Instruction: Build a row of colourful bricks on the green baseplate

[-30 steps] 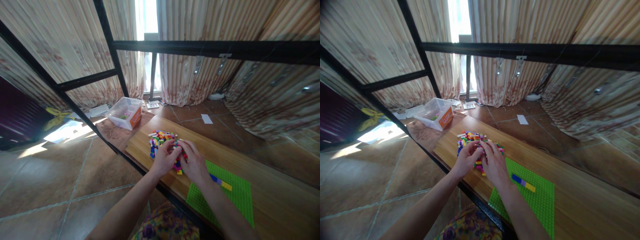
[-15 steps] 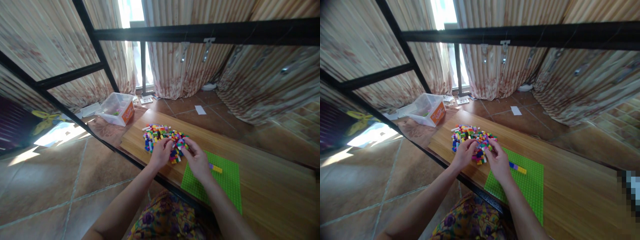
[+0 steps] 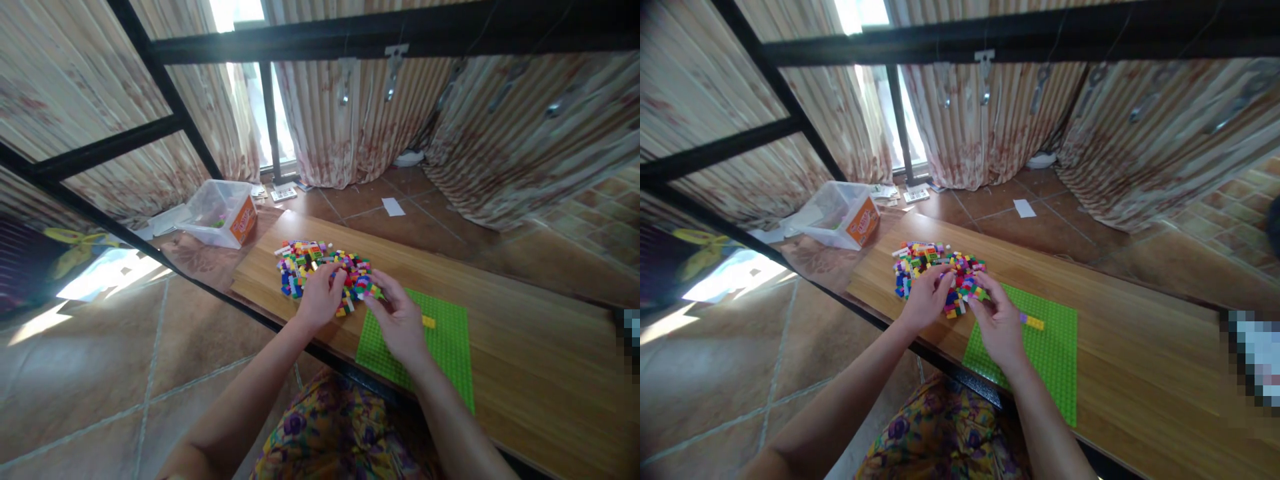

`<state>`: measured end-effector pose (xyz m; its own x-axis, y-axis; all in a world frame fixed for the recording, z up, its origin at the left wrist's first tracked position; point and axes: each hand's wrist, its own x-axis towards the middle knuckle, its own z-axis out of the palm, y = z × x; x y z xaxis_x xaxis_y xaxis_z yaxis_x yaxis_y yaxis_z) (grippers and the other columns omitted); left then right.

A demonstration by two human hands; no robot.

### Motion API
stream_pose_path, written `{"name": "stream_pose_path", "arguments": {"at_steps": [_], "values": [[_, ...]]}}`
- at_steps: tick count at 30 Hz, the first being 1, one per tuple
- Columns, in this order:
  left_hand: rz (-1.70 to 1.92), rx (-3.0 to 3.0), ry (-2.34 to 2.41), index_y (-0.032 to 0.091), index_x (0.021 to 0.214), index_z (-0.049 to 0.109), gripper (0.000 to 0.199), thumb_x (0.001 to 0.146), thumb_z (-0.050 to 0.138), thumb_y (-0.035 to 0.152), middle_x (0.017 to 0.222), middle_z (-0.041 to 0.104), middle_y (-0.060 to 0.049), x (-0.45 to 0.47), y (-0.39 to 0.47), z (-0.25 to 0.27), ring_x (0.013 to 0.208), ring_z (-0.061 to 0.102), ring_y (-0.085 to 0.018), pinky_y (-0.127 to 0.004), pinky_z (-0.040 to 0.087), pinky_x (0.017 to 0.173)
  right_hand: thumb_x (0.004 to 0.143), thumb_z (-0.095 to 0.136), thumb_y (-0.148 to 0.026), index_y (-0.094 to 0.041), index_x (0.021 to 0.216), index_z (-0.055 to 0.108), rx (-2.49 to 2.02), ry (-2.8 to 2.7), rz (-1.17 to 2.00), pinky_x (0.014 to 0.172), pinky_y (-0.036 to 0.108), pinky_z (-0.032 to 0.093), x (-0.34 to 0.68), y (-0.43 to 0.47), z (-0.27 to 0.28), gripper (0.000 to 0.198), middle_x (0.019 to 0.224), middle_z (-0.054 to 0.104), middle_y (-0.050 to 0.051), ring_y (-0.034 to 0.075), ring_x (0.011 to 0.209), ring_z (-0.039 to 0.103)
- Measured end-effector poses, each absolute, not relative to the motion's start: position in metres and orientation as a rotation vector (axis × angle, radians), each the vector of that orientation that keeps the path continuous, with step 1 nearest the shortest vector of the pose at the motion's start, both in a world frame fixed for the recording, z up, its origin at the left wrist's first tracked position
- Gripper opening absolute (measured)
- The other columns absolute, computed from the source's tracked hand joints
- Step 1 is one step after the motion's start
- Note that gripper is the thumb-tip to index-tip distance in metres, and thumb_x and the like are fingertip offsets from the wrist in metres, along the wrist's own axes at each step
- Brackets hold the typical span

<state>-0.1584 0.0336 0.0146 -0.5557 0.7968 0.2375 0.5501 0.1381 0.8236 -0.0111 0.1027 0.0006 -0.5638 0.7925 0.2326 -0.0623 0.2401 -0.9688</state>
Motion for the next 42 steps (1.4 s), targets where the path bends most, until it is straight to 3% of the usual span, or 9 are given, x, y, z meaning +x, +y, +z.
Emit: {"name": "stream_pose_path", "arguments": {"at_steps": [3, 7, 15, 20, 27, 36, 39, 42], "values": [[1.514, 1.000, 1.805, 0.016, 0.089, 0.063, 0.041, 0.098, 0.037, 0.047, 0.072, 0.060, -0.001, -0.144, 0.030, 0.020, 0.064, 0.055, -0.014, -0.025, 0.047, 0.061, 0.086, 0.062, -0.031, -0.030, 0.132, 0.056, -0.627, -1.961, 1.258, 0.107, 0.046, 0.044, -0.012, 0.097, 0.011, 0.046, 0.136, 0.060, 0.006, 0.023, 0.124, 0.056], [1.628, 0.737, 1.504, 0.016, 0.082, 0.058, 0.047, 0.089, 0.049, 0.062, 0.062, 0.047, 0.004, -0.126, 0.026, 0.025, 0.053, 0.042, -0.009, -0.020, 0.037, 0.050, 0.085, 0.063, -0.027, -0.030, 0.132, 0.056, -0.606, -2.068, 1.159, 0.112, 0.046, 0.038, -0.012, 0.089, 0.024, 0.048, 0.136, 0.060, 0.005, 0.022, 0.126, 0.055], [1.814, 0.601, 1.274, 0.018, 0.085, 0.057, 0.050, 0.084, 0.052, 0.068, 0.067, 0.051, 0.001, -0.104, 0.021, 0.033, 0.057, 0.045, -0.010, -0.022, 0.039, 0.054, 0.091, 0.055, -0.044, -0.029, 0.127, 0.059, -0.645, -1.568, 1.541, 0.106, 0.043, 0.044, -0.019, 0.074, 0.035, 0.039, 0.132, 0.062, 0.007, 0.021, 0.123, 0.057], [1.840, 0.738, 1.376, 0.018, 0.092, 0.058, 0.036, 0.088, 0.056, 0.053, 0.083, 0.057, -0.001, -0.094, 0.019, 0.039, 0.072, 0.051, -0.012, -0.022, 0.045, 0.068, 0.094, 0.047, -0.045, -0.027, 0.119, 0.063, -0.711, -1.375, 1.635, 0.095, 0.039, 0.050, -0.031, 0.060, 0.033, 0.034, 0.125, 0.065, 0.006, 0.020, 0.113, 0.061], [1.828, 0.792, 1.644, 0.018, 0.087, 0.056, 0.018, 0.093, 0.049, 0.033, 0.081, 0.059, -0.002, -0.083, 0.019, 0.042, 0.079, 0.055, -0.014, -0.025, 0.046, 0.077, 0.095, 0.041, -0.045, -0.023, 0.100, 0.066, -0.764, -1.309, 1.579, 0.095, 0.037, 0.048, -0.036, 0.050, 0.039, 0.033, 0.113, 0.069, 0.005, 0.019, 0.102, 0.063], [1.798, 0.757, 1.707, 0.017, 0.090, 0.059, 0.019, 0.093, 0.050, 0.034, 0.084, 0.063, -0.003, -0.075, 0.018, 0.033, 0.077, 0.056, -0.015, -0.025, 0.046, 0.072, 0.093, 0.038, -0.040, -0.021, 0.093, 0.067, -0.993, -1.322, 1.477, 0.085, 0.033, 0.050, -0.034, 0.053, 0.041, 0.035, 0.099, 0.073, 0.005, 0.018, 0.093, 0.065], [1.828, 0.651, 1.568, 0.017, 0.089, 0.059, 0.027, 0.092, 0.052, 0.044, 0.081, 0.061, -0.002, -0.077, 0.019, 0.032, 0.073, 0.055, -0.013, -0.024, 0.045, 0.068, 0.092, 0.040, -0.047, -0.023, 0.094, 0.066, -0.956, -1.151, 1.630, 0.072, 0.031, 0.052, -0.036, 0.058, 0.033, 0.036, 0.096, 0.074, 0.003, 0.017, 0.083, 0.067], [1.839, 0.475, 1.336, 0.018, 0.082, 0.054, 0.039, 0.089, 0.051, 0.056, 0.068, 0.053, 0.002, -0.079, 0.020, 0.033, 0.057, 0.046, -0.009, -0.021, 0.039, 0.053, 0.088, 0.043, -0.053, -0.026, 0.097, 0.066, -0.853, -0.974, 1.833, 0.057, 0.029, 0.049, -0.036, 0.066, 0.020, 0.036, 0.091, 0.073, 0.001, 0.015, 0.068, 0.064]]}}
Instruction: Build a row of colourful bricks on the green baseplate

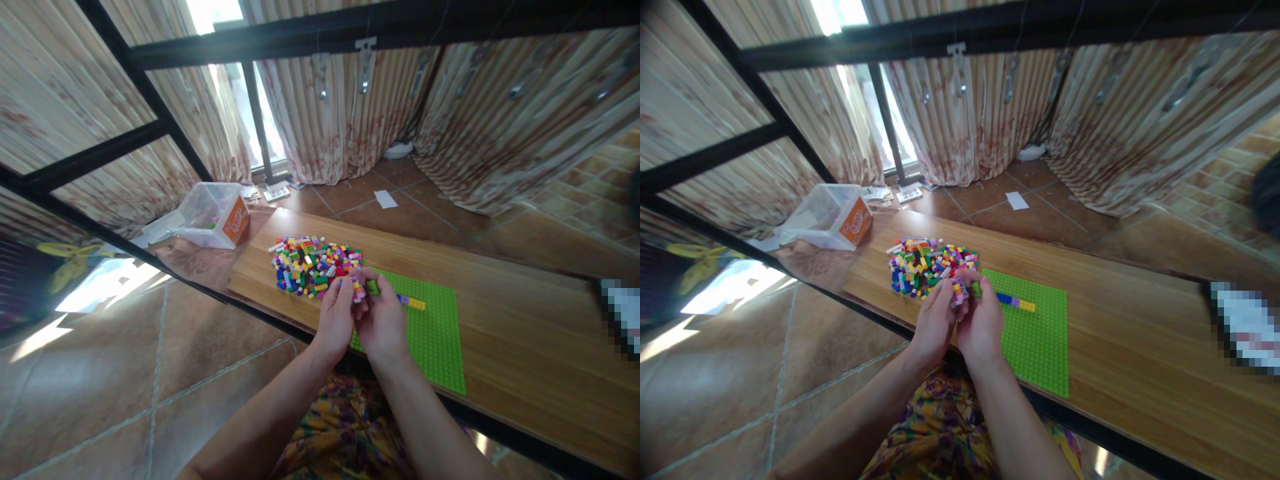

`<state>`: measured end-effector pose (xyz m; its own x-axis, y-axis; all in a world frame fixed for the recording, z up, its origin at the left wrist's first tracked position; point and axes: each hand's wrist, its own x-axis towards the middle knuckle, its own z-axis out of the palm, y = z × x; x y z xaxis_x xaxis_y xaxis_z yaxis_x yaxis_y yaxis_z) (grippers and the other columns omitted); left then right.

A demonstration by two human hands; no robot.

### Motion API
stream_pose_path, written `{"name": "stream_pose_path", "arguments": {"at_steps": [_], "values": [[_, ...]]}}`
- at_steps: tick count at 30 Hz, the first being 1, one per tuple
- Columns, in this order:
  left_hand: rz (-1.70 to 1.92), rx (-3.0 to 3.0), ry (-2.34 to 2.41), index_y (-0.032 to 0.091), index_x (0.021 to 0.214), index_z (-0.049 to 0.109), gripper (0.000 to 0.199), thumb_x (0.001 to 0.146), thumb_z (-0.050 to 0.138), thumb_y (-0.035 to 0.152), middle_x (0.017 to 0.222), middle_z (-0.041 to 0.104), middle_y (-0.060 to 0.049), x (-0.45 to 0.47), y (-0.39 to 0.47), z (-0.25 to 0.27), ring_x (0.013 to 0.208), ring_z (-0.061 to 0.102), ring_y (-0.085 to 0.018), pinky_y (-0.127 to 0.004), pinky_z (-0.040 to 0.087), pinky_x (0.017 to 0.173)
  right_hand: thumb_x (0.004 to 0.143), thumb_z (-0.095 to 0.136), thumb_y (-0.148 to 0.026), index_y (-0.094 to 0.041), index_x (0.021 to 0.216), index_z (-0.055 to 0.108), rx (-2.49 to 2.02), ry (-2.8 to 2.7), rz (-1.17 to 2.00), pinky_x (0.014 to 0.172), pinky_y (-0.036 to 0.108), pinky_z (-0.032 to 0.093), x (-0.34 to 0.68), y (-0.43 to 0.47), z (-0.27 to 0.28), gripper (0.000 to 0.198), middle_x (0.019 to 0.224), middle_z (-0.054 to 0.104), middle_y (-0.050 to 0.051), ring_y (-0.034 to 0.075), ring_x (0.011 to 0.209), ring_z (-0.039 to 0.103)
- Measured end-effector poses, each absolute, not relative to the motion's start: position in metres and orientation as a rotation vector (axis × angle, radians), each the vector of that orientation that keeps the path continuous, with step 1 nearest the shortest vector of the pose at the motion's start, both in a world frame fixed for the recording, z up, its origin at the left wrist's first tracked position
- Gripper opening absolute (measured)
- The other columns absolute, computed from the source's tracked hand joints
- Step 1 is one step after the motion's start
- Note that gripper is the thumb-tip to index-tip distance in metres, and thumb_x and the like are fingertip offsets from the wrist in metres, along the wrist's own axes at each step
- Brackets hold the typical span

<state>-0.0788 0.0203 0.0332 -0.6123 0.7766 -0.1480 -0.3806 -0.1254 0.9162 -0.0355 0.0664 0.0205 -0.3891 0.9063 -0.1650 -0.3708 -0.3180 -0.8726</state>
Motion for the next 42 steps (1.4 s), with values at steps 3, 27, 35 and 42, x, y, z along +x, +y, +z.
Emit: {"name": "stream_pose_path", "arguments": {"at_steps": [3, 27, 35, 42], "values": [[1.851, 0.378, 1.252, 0.019, 0.081, 0.051, 0.042, 0.087, 0.052, 0.060, 0.067, 0.050, 0.003, -0.080, 0.020, 0.036, 0.049, 0.038, -0.006, -0.019, 0.032, 0.047, 0.085, 0.051, -0.051, -0.027, 0.093, 0.067, -0.779, -0.926, 1.901, 0.058, 0.030, 0.050, -0.033, 0.075, 0.011, 0.030, 0.091, 0.073, 0.000, 0.016, 0.069, 0.064], [1.757, 0.814, 1.652, 0.018, 0.095, 0.055, 0.030, 0.097, 0.041, 0.045, 0.090, 0.062, -0.004, -0.085, 0.007, 0.047, 0.081, 0.058, -0.015, -0.026, 0.046, 0.072, 0.089, 0.053, -0.052, -0.021, 0.086, 0.068, -0.937, -1.405, 1.476, 0.063, 0.027, 0.043, -0.024, 0.054, 0.037, 0.036, 0.078, 0.067, 0.001, 0.014, 0.068, 0.056], [1.553, 1.180, 1.977, 0.021, 0.071, 0.043, 0.030, 0.099, 0.040, 0.030, 0.068, 0.049, 0.000, -0.088, 0.014, 0.049, 0.064, 0.045, -0.014, -0.028, 0.035, 0.064, 0.095, 0.039, -0.050, -0.023, 0.071, 0.053, -1.002, -1.637, 1.198, 0.067, 0.031, 0.039, -0.020, 0.054, 0.025, 0.038, 0.068, 0.058, -0.001, 0.017, 0.069, 0.051], [1.397, 1.404, 2.110, 0.021, 0.068, 0.039, 0.031, 0.099, 0.036, 0.028, 0.066, 0.046, 0.001, -0.088, 0.013, 0.043, 0.062, 0.043, -0.014, -0.029, 0.031, 0.062, 0.095, 0.039, -0.047, -0.021, 0.068, 0.051, -1.025, -1.562, 1.152, 0.063, 0.029, 0.036, -0.025, 0.050, 0.012, 0.039, 0.064, 0.055, -0.002, 0.014, 0.064, 0.047]]}}
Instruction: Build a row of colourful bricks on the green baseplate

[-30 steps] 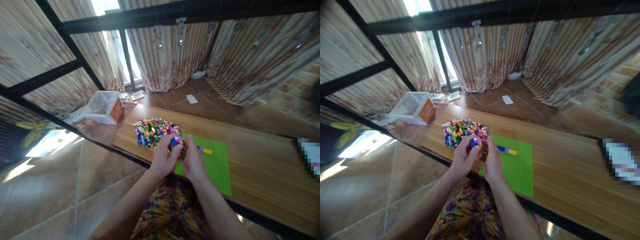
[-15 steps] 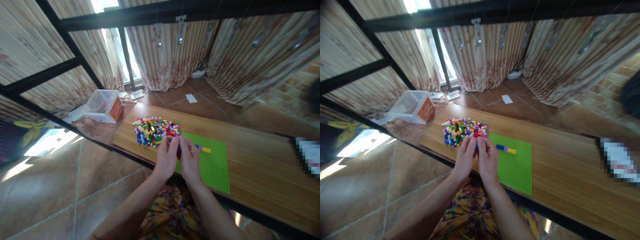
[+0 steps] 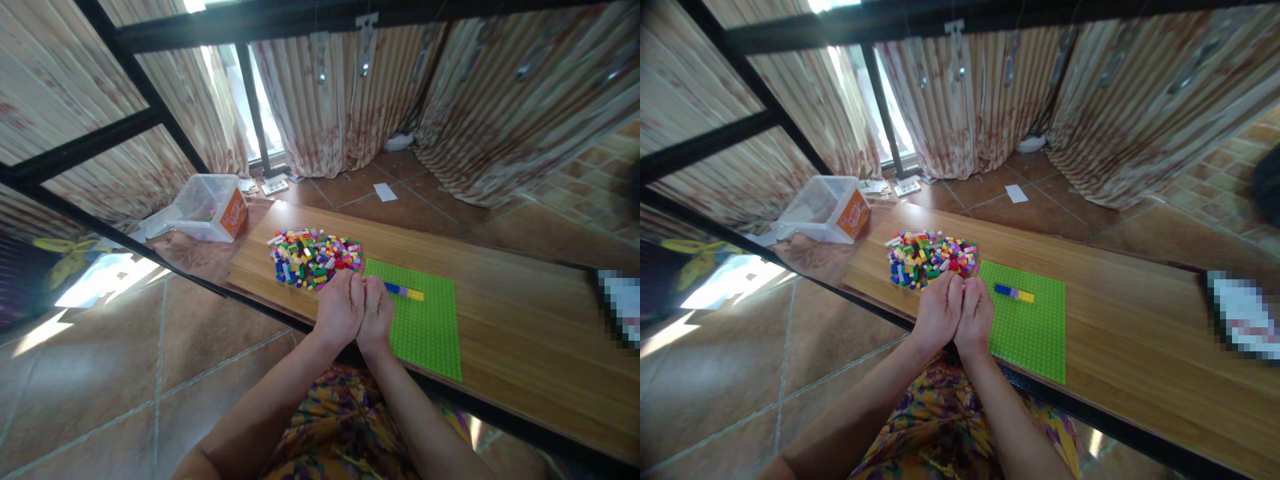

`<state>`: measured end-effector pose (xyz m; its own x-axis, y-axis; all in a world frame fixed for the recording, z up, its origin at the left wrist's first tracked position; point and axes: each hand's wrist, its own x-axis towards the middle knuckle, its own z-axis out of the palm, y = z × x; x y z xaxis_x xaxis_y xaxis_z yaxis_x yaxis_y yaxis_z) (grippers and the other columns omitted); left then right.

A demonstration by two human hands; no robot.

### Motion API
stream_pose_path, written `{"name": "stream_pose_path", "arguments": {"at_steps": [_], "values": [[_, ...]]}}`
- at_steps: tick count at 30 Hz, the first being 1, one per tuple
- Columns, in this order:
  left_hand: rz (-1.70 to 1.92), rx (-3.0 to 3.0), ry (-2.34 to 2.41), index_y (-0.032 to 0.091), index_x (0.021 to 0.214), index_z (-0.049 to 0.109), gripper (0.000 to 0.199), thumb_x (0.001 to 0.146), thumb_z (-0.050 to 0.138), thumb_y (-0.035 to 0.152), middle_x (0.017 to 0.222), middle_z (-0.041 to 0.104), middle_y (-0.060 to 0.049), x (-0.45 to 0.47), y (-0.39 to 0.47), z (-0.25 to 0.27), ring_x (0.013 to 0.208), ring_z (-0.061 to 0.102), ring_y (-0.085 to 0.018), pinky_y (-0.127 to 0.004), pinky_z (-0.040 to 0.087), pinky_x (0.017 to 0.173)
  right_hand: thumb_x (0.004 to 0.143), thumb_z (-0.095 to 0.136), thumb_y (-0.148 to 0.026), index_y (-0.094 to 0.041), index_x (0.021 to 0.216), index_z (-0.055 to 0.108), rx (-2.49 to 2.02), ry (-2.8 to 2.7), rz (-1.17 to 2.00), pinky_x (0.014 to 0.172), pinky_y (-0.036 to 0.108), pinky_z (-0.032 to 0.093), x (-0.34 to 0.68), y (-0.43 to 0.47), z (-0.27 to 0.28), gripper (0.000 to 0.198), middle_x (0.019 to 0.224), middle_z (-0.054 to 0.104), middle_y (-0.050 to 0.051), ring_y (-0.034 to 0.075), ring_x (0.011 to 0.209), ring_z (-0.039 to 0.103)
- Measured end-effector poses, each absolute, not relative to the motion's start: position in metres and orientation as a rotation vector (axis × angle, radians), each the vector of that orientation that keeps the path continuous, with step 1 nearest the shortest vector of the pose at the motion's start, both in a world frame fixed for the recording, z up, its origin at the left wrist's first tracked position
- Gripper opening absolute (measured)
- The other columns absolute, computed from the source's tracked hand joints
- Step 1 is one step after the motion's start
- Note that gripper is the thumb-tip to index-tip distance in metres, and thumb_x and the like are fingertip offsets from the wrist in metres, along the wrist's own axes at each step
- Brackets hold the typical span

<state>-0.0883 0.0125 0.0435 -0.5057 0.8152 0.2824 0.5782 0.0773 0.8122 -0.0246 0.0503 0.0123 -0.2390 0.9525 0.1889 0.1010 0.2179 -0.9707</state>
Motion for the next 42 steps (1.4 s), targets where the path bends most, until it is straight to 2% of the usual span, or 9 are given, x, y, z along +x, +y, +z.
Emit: {"name": "stream_pose_path", "arguments": {"at_steps": [8, 15, 19, 23, 26, 30, 32, 38, 42], "values": [[1.534, 1.170, 2.074, 0.020, 0.067, 0.040, 0.033, 0.098, 0.035, 0.029, 0.062, 0.043, 0.002, -0.087, 0.012, 0.036, 0.059, 0.042, -0.012, -0.027, 0.030, 0.058, 0.091, 0.042, -0.050, -0.020, 0.064, 0.055, -1.084, -1.303, 1.316, 0.061, 0.028, 0.038, -0.034, 0.048, 0.010, 0.042, 0.062, 0.056, -0.002, 0.012, 0.061, 0.049], [1.816, 0.621, 1.663, 0.018, 0.073, 0.054, 0.041, 0.095, 0.041, 0.050, 0.061, 0.052, 0.002, -0.088, 0.016, 0.039, 0.051, 0.046, -0.010, -0.021, 0.034, 0.046, 0.081, 0.052, -0.055, -0.022, 0.070, 0.053, -1.038, -0.645, 2.041, 0.036, 0.020, 0.019, -0.036, 0.054, 0.019, 0.034, 0.043, 0.044, -0.009, 0.007, 0.035, 0.034], [1.839, 0.641, 1.547, 0.018, 0.077, 0.058, 0.042, 0.093, 0.045, 0.055, 0.059, 0.053, 0.002, -0.092, 0.015, 0.041, 0.048, 0.046, -0.009, -0.019, 0.034, 0.043, 0.073, 0.062, -0.054, -0.021, 0.071, 0.056, -1.009, -0.597, 2.155, 0.037, 0.017, 0.025, -0.029, 0.060, 0.023, 0.033, 0.049, 0.054, -0.007, 0.006, 0.038, 0.041], [1.827, 0.830, 1.582, 0.018, 0.084, 0.059, 0.039, 0.095, 0.044, 0.052, 0.063, 0.054, 0.002, -0.099, 0.010, 0.037, 0.048, 0.049, -0.010, -0.020, 0.037, 0.043, 0.068, 0.069, -0.054, -0.020, 0.077, 0.061, -1.021, -0.632, 2.150, 0.036, 0.018, 0.021, -0.027, 0.060, 0.029, 0.036, 0.055, 0.057, -0.007, 0.006, 0.042, 0.044], [1.760, 1.017, 1.669, 0.019, 0.092, 0.061, 0.033, 0.098, 0.043, 0.046, 0.071, 0.060, -0.001, -0.100, 0.008, 0.034, 0.052, 0.053, -0.011, -0.022, 0.041, 0.048, 0.072, 0.065, -0.061, -0.019, 0.081, 0.065, -1.013, -0.745, 2.053, 0.037, 0.020, 0.020, -0.031, 0.055, 0.032, 0.043, 0.057, 0.056, -0.007, 0.006, 0.043, 0.042], [1.730, 1.333, 1.840, 0.019, 0.093, 0.063, 0.025, 0.099, 0.045, 0.036, 0.088, 0.064, -0.005, -0.098, 0.009, 0.034, 0.079, 0.059, -0.015, -0.027, 0.047, 0.071, 0.077, 0.063, -0.058, -0.019, 0.079, 0.065, -0.948, -0.941, 1.800, 0.052, 0.023, 0.037, -0.039, 0.049, 0.033, 0.040, 0.066, 0.060, -0.004, 0.010, 0.057, 0.050], [1.750, 1.397, 1.881, 0.019, 0.093, 0.062, 0.024, 0.099, 0.043, 0.033, 0.091, 0.064, -0.005, -0.097, 0.011, 0.035, 0.086, 0.059, -0.016, -0.029, 0.046, 0.079, 0.079, 0.062, -0.057, -0.018, 0.077, 0.064, -0.920, -1.008, 1.708, 0.059, 0.025, 0.041, -0.042, 0.048, 0.032, 0.039, 0.068, 0.060, -0.002, 0.012, 0.064, 0.052], [1.682, 1.396, 2.011, 0.020, 0.089, 0.057, 0.024, 0.100, 0.039, 0.031, 0.087, 0.060, -0.005, -0.095, 0.012, 0.032, 0.083, 0.056, -0.017, -0.030, 0.045, 0.078, 0.083, 0.059, -0.052, -0.018, 0.067, 0.058, -0.964, -1.107, 1.590, 0.058, 0.025, 0.039, -0.042, 0.045, 0.027, 0.037, 0.064, 0.054, -0.003, 0.012, 0.062, 0.046], [1.653, 1.391, 1.997, 0.019, 0.088, 0.056, 0.027, 0.101, 0.035, 0.030, 0.088, 0.060, -0.006, -0.095, 0.013, 0.029, 0.084, 0.056, -0.017, -0.030, 0.045, 0.080, 0.082, 0.059, -0.048, -0.018, 0.072, 0.063, -0.973, -1.099, 1.569, 0.063, 0.027, 0.043, -0.041, 0.045, 0.021, 0.033, 0.069, 0.062, -0.001, 0.013, 0.067, 0.051]]}}
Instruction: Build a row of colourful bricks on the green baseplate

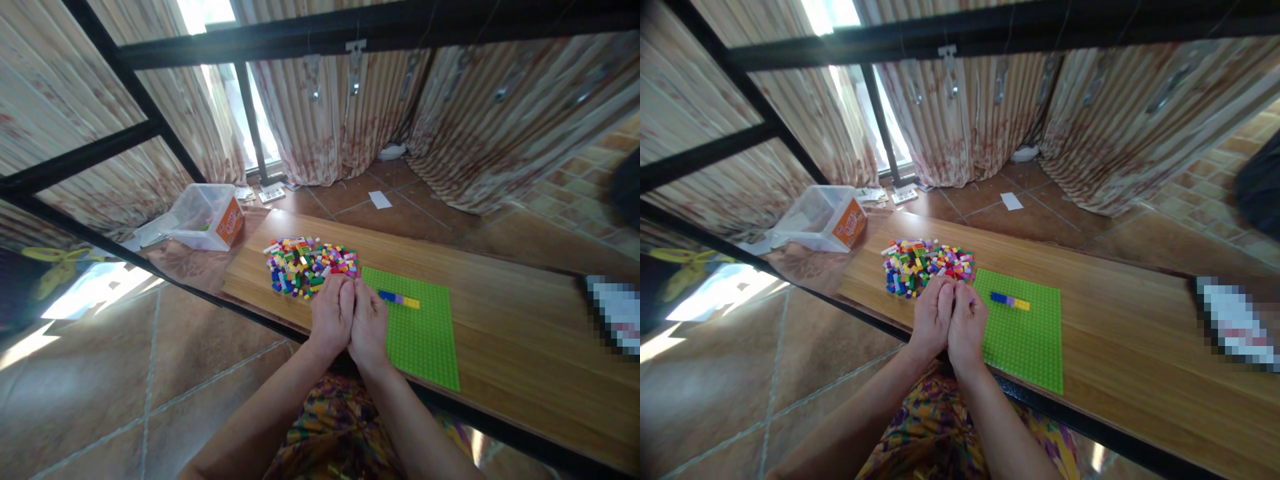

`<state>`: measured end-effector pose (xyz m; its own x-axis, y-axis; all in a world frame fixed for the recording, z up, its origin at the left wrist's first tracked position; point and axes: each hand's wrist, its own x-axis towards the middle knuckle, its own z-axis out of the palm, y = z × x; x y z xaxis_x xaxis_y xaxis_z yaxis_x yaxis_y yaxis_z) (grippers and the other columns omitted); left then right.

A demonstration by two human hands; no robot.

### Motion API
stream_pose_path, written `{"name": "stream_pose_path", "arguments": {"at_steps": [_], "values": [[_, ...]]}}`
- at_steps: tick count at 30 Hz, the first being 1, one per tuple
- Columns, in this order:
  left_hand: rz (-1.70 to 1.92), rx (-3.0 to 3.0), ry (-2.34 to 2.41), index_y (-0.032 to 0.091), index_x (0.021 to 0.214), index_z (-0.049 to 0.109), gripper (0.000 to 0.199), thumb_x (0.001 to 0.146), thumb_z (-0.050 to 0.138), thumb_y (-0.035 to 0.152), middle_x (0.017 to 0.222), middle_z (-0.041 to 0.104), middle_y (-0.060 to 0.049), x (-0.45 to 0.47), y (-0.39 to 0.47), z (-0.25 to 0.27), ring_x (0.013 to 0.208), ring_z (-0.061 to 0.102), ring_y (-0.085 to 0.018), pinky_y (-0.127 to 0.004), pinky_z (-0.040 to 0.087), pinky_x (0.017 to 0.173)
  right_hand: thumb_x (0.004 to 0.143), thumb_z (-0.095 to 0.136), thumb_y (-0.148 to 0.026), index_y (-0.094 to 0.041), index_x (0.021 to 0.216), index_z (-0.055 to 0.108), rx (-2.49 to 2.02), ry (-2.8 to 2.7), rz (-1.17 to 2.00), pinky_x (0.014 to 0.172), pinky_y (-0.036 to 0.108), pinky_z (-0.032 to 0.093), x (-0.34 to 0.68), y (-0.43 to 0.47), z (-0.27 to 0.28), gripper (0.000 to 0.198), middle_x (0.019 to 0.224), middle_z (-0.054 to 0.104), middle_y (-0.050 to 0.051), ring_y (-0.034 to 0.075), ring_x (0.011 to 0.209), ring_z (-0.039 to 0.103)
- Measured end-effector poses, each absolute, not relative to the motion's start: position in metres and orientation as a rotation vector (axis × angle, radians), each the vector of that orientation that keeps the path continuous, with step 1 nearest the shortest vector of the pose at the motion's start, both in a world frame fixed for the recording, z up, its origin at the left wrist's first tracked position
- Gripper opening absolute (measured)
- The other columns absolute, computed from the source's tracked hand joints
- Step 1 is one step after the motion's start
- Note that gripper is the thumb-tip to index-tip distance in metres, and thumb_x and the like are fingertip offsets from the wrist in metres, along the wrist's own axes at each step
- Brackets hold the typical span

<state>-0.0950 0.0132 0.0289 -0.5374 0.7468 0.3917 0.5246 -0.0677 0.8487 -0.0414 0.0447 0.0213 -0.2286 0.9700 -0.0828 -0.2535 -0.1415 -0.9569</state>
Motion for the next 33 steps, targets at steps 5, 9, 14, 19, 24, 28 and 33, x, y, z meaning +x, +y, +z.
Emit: {"name": "stream_pose_path", "arguments": {"at_steps": [5, 9, 14, 19, 24, 28, 33], "values": [[1.725, 1.215, 1.968, 0.019, 0.085, 0.057, 0.029, 0.100, 0.036, 0.032, 0.082, 0.060, -0.004, -0.095, 0.019, 0.025, 0.078, 0.055, -0.016, -0.028, 0.044, 0.075, 0.082, 0.060, -0.044, -0.018, 0.083, 0.071, -0.970, -1.072, 1.591, 0.071, 0.028, 0.047, -0.043, 0.045, 0.016, 0.029, 0.081, 0.070, 0.002, 0.015, 0.075, 0.059], [1.864, 0.911, 1.854, 0.019, 0.079, 0.059, 0.033, 0.099, 0.038, 0.033, 0.077, 0.060, -0.002, -0.096, 0.024, 0.024, 0.072, 0.055, -0.014, -0.024, 0.044, 0.070, 0.080, 0.062, -0.042, -0.020, 0.089, 0.074, -0.951, -0.973, 1.674, 0.072, 0.027, 0.048, -0.045, 0.044, 0.017, 0.027, 0.089, 0.073, 0.003, 0.015, 0.079, 0.062], [1.951, 0.579, 1.728, 0.018, 0.072, 0.063, 0.035, 0.096, 0.042, 0.033, 0.075, 0.064, -0.001, -0.093, 0.030, 0.030, 0.070, 0.057, -0.013, -0.022, 0.044, 0.066, 0.076, 0.068, -0.039, -0.019, 0.088, 0.073, -0.991, -0.885, 1.733, 0.062, 0.024, 0.045, -0.045, 0.045, 0.019, 0.023, 0.084, 0.072, 0.001, 0.013, 0.071, 0.060], [1.930, 0.263, 1.554, 0.015, 0.077, 0.065, 0.043, 0.094, 0.043, 0.048, 0.059, 0.058, 0.001, -0.088, 0.035, 0.034, 0.047, 0.047, -0.009, -0.020, 0.035, 0.045, 0.074, 0.070, -0.038, -0.020, 0.087, 0.071, -1.018, -0.832, 1.761, 0.049, 0.020, 0.036, -0.045, 0.048, 0.020, 0.023, 0.058, 0.058, -0.007, 0.007, 0.049, 0.045], [1.826, -0.033, 1.190, 0.018, 0.083, 0.057, 0.042, 0.085, 0.051, 0.059, 0.046, 0.047, 0.007, -0.092, 0.038, 0.034, 0.031, 0.036, -0.009, -0.019, 0.022, 0.033, 0.069, 0.072, -0.036, -0.019, 0.090, 0.070, -0.996, -0.736, 1.882, 0.038, 0.018, 0.022, -0.044, 0.052, 0.021, 0.027, 0.045, 0.047, -0.010, 0.005, 0.039, 0.034], [1.968, -0.067, 1.045, 0.018, 0.076, 0.052, 0.033, 0.083, 0.055, 0.050, 0.051, 0.042, 0.007, -0.093, 0.037, 0.041, 0.035, 0.038, -0.007, -0.019, 0.026, 0.035, 0.067, 0.071, -0.030, -0.020, 0.087, 0.071, -0.987, -0.649, 1.961, 0.035, 0.018, 0.020, -0.046, 0.059, 0.019, 0.022, 0.056, 0.060, -0.008, 0.005, 0.040, 0.040], [2.205, 0.356, 1.279, 0.016, 0.069, 0.056, 0.031, 0.089, 0.053, 0.040, 0.064, 0.050, 0.002, -0.088, 0.036, 0.047, 0.057, 0.046, -0.008, -0.019, 0.039, 0.052, 0.072, 0.066, -0.032, -0.022, 0.079, 0.070, -0.881, -0.571, 2.057, 0.053, 0.023, 0.050, -0.054, 0.064, 0.015, 0.013, 0.070, 0.070, -0.003, 0.013, 0.063, 0.064]]}}
